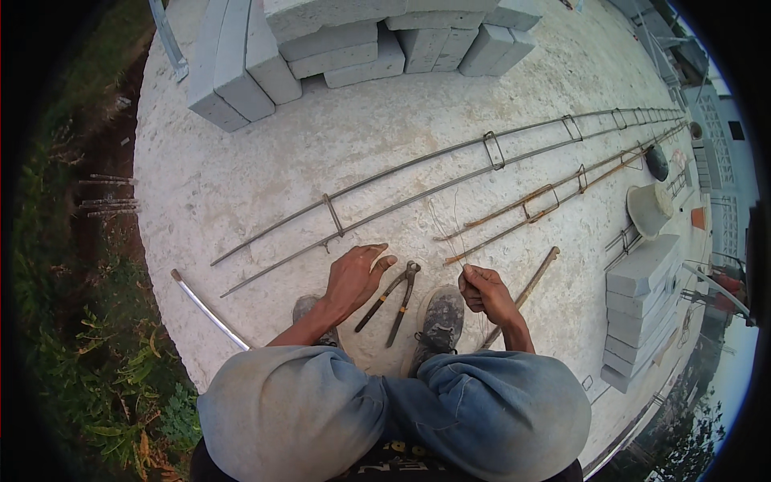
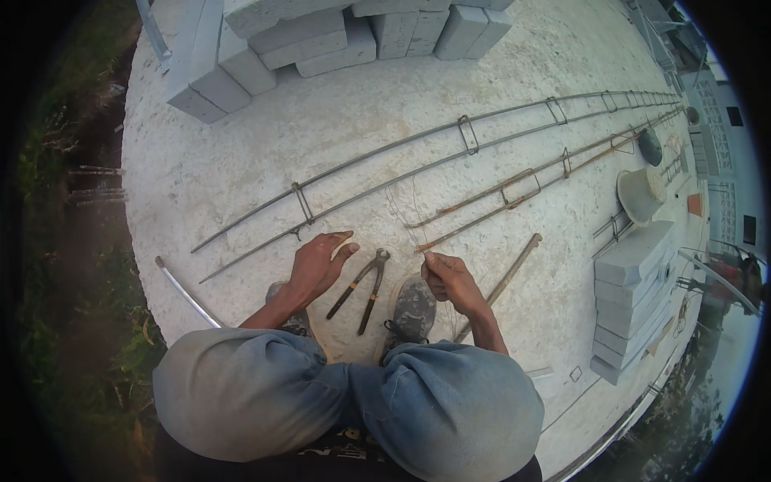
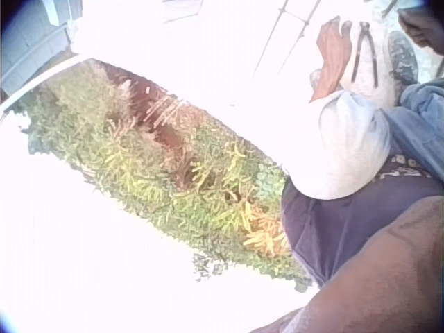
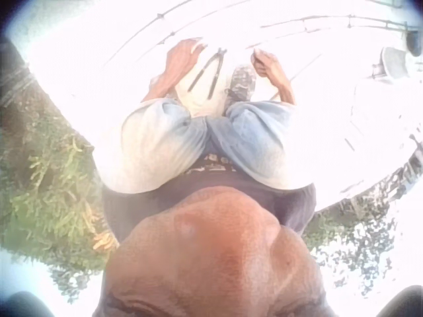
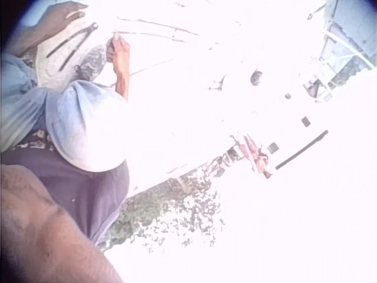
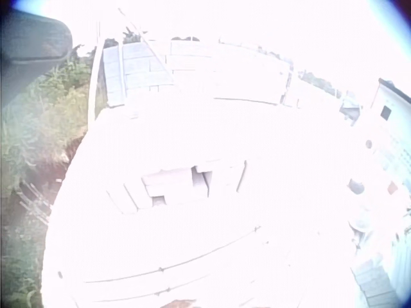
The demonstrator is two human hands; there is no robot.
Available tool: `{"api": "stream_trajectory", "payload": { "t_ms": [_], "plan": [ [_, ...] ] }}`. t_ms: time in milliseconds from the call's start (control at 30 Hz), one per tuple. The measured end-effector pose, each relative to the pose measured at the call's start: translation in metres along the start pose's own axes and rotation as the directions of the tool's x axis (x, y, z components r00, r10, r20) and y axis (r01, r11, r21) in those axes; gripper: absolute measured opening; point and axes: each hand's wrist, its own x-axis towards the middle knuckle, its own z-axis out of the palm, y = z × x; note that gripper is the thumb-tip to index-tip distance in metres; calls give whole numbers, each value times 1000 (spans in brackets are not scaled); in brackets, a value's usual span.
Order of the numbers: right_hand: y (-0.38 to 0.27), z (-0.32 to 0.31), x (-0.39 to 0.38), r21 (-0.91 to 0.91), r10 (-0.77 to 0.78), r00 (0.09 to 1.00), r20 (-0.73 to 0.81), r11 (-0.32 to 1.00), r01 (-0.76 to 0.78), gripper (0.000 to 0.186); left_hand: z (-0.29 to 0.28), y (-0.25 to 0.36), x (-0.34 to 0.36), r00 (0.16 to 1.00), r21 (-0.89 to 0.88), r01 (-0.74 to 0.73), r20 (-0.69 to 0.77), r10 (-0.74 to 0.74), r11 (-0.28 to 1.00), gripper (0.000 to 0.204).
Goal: The worker is securing reinforcement bars (rebars) together using thin wire and pliers.
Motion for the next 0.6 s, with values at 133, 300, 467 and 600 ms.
{"api": "stream_trajectory", "payload": {
  "t_ms": [133, 300, 467, 600],
  "plan": [
    [2, 31, 15, 9, 60, 995, 81, 998, -61, 42, -30, 25, 34, 978, -748, 200, 186, -89, 633, 51],
    [5, 58, 32, 33, 196, 966, 166, 978, -204, 43, -29, 8, 37, 985, -926, 158, 125, -115, 344, 51],
    [17, 52, 37, 42, 297, 864, 407, 939, -342, 44, -17, -15, 26, 971, -947, 237, 223, -89, 217, 46],
    [12, 80, 41, -134, 36, 992, 119, 991, -20, 38, -7, -12, 12, 959, -930, 236, 176, -222, 280, 43]
  ]
}}
